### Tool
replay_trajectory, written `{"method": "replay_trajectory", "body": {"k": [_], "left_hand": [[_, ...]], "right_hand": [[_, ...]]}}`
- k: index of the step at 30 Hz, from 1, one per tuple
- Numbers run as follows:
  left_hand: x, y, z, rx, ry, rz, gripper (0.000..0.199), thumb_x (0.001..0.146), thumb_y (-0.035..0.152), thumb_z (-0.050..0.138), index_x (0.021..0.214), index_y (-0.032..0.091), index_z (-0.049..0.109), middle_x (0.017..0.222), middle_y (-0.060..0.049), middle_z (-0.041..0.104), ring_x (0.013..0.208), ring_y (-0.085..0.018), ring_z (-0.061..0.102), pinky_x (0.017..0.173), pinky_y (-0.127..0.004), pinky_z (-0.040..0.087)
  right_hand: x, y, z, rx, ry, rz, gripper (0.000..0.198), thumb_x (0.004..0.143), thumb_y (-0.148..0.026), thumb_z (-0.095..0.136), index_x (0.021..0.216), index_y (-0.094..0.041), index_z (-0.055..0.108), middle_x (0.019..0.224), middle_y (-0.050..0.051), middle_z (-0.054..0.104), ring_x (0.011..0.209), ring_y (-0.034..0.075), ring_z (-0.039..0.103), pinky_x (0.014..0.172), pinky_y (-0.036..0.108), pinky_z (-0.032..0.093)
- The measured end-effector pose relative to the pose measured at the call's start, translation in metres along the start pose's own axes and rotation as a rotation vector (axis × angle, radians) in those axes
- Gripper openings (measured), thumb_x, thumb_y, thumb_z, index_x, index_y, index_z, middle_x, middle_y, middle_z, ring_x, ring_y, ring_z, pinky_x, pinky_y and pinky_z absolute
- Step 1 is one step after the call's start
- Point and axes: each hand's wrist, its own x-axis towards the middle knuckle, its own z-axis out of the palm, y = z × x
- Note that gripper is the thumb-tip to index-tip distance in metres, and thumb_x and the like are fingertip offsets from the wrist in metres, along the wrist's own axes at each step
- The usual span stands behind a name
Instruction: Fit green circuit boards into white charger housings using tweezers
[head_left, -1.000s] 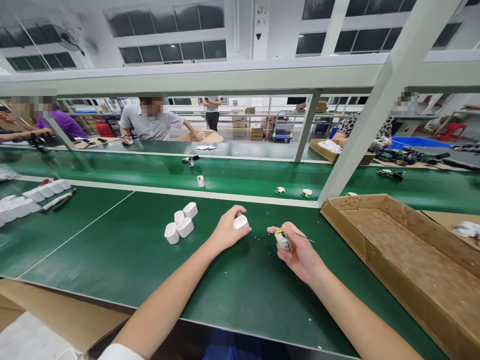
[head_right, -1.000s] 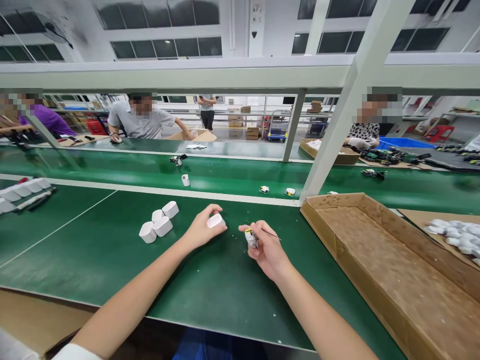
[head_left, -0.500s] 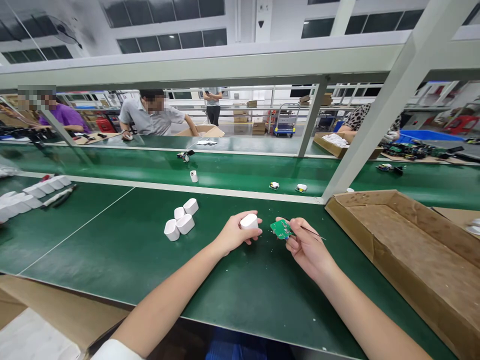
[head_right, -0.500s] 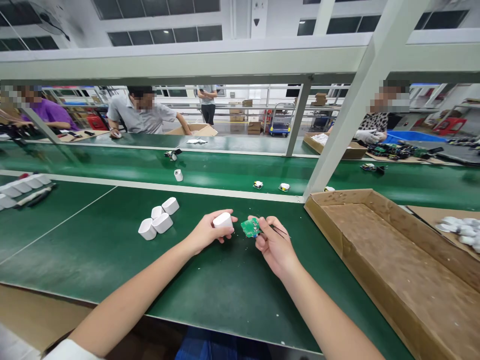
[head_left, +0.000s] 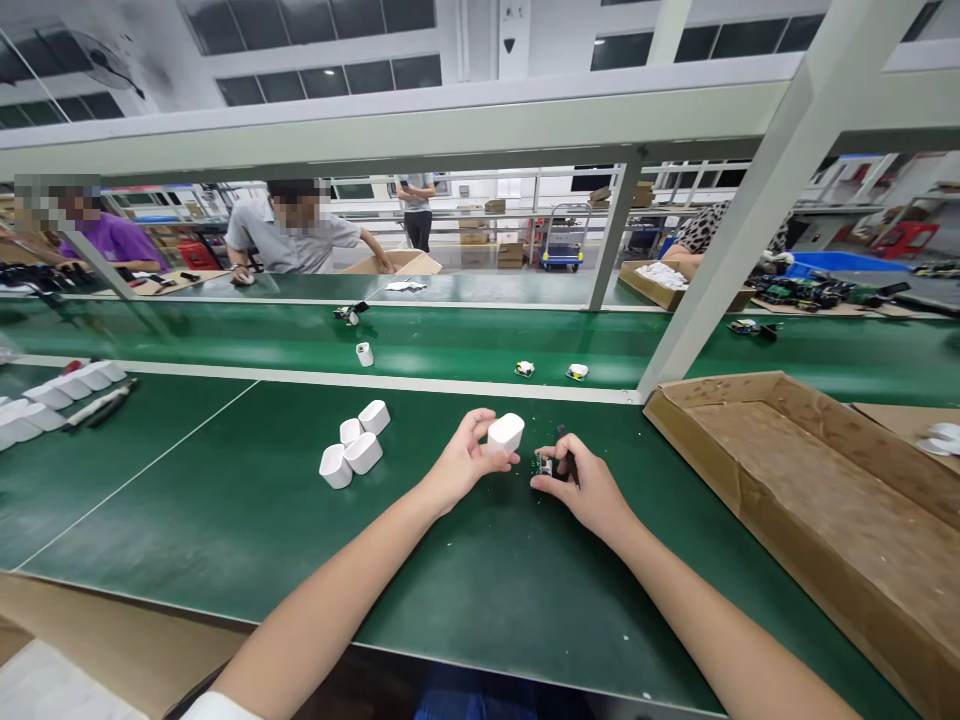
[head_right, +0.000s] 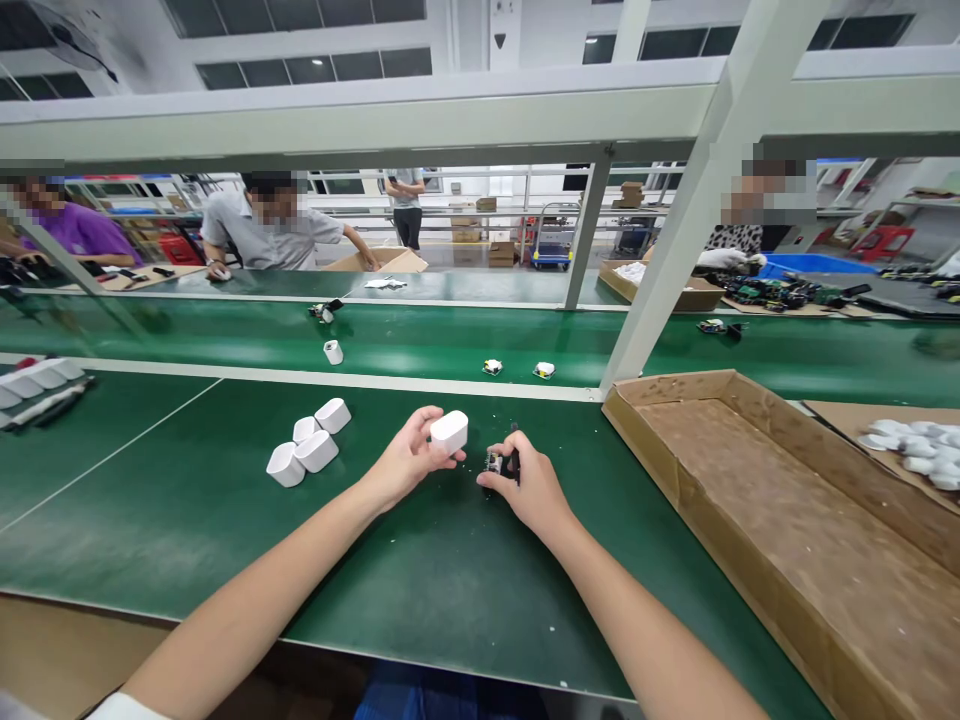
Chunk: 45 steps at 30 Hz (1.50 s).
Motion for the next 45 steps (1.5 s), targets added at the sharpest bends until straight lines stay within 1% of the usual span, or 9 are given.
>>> {"method": "replay_trajectory", "body": {"k": [4, 8, 11, 15, 20, 24, 33, 39, 45], "left_hand": [[-0.003, 0.008, 0.004, -0.240, -0.105, -0.207, 0.051, 0.063, 0.044, 0.077, 0.101, 0.014, 0.060, 0.090, -0.010, 0.062, 0.076, -0.017, 0.059, 0.065, -0.028, 0.046], [-0.008, 0.010, 0.006, -0.422, -0.178, -0.351, 0.051, 0.064, 0.050, 0.074, 0.101, 0.019, 0.058, 0.083, -0.004, 0.059, 0.065, -0.013, 0.054, 0.055, -0.024, 0.039], [-0.010, 0.008, 0.004, -0.370, -0.245, -0.268, 0.051, 0.054, 0.038, 0.083, 0.092, 0.022, 0.053, 0.078, 0.002, 0.054, 0.060, -0.009, 0.049, 0.050, -0.019, 0.032], [-0.010, 0.004, 0.000, -0.050, -0.332, -0.208, 0.051, 0.045, 0.008, 0.083, 0.083, 0.018, 0.050, 0.078, 0.004, 0.052, 0.065, -0.008, 0.049, 0.055, -0.019, 0.036], [-0.011, 0.005, 0.002, 0.300, -0.444, -0.160, 0.044, 0.051, 0.008, 0.077, 0.087, 0.015, 0.053, 0.080, 0.002, 0.054, 0.072, -0.011, 0.051, 0.064, -0.023, 0.041], [-0.012, 0.007, 0.005, 0.454, -0.523, -0.103, 0.044, 0.057, 0.012, 0.075, 0.097, 0.015, 0.057, 0.089, -0.001, 0.057, 0.081, -0.015, 0.054, 0.070, -0.026, 0.043], [-0.018, -0.002, 0.005, 0.445, -0.568, -0.078, 0.054, 0.063, 0.016, 0.072, 0.114, 0.018, 0.054, 0.094, -0.002, 0.051, 0.077, -0.012, 0.049, 0.062, -0.022, 0.040], [-0.022, 0.002, 0.011, 0.480, -0.498, -0.021, 0.033, 0.060, 0.014, 0.072, 0.087, 0.015, 0.052, 0.081, 0.001, 0.048, 0.069, -0.010, 0.045, 0.056, -0.021, 0.035], [-0.025, 0.008, 0.019, 0.499, -0.463, 0.098, 0.030, 0.059, 0.009, 0.067, 0.074, 0.017, 0.043, 0.075, 0.004, 0.044, 0.063, -0.007, 0.039, 0.053, -0.020, 0.029]], "right_hand": [[-0.003, -0.003, 0.002, 0.094, -0.012, 0.002, 0.043, 0.067, -0.039, 0.073, 0.071, -0.024, 0.033, 0.092, 0.005, 0.069, 0.072, 0.019, 0.062, 0.069, 0.036, 0.051], [-0.006, -0.011, 0.003, 0.345, -0.019, 0.046, 0.047, 0.064, -0.041, 0.077, 0.074, -0.024, 0.034, 0.101, 0.006, 0.067, 0.076, 0.018, 0.066, 0.075, 0.036, 0.056], [-0.009, -0.021, -0.001, 0.430, 0.030, -0.002, 0.048, 0.064, -0.038, 0.079, 0.075, -0.025, 0.035, 0.103, 0.005, 0.067, 0.088, 0.019, 0.067, 0.083, 0.037, 0.055], [-0.018, -0.035, -0.008, 0.443, 0.062, -0.169, 0.047, 0.065, -0.033, 0.080, 0.076, -0.025, 0.035, 0.105, 0.006, 0.067, 0.097, 0.022, 0.065, 0.083, 0.038, 0.056], [-0.030, -0.040, -0.005, 0.226, 0.065, -0.429, 0.045, 0.071, -0.026, 0.077, 0.077, -0.025, 0.032, 0.103, 0.007, 0.070, 0.088, 0.021, 0.068, 0.077, 0.036, 0.056], [-0.035, -0.036, 0.001, -0.011, 0.096, -0.535, 0.044, 0.072, -0.031, 0.076, 0.076, -0.025, 0.033, 0.093, 0.006, 0.071, 0.079, 0.022, 0.068, 0.066, 0.032, 0.054], [-0.040, -0.027, 0.009, -0.189, 0.178, -0.682, 0.034, 0.077, -0.035, 0.071, 0.076, -0.024, 0.038, 0.063, -0.005, 0.055, 0.052, 0.011, 0.054, 0.049, 0.021, 0.044], [-0.041, -0.034, 0.008, -0.118, 0.103, -0.744, 0.037, 0.075, -0.020, 0.073, 0.078, -0.024, 0.036, 0.096, 0.003, 0.067, 0.080, 0.016, 0.065, 0.063, 0.025, 0.051], [-0.042, -0.041, 0.006, -0.094, 0.081, -0.853, 0.031, 0.075, -0.010, 0.070, 0.081, -0.022, 0.042, 0.113, 0.010, 0.064, 0.087, 0.015, 0.065, 0.069, 0.025, 0.055]]}}
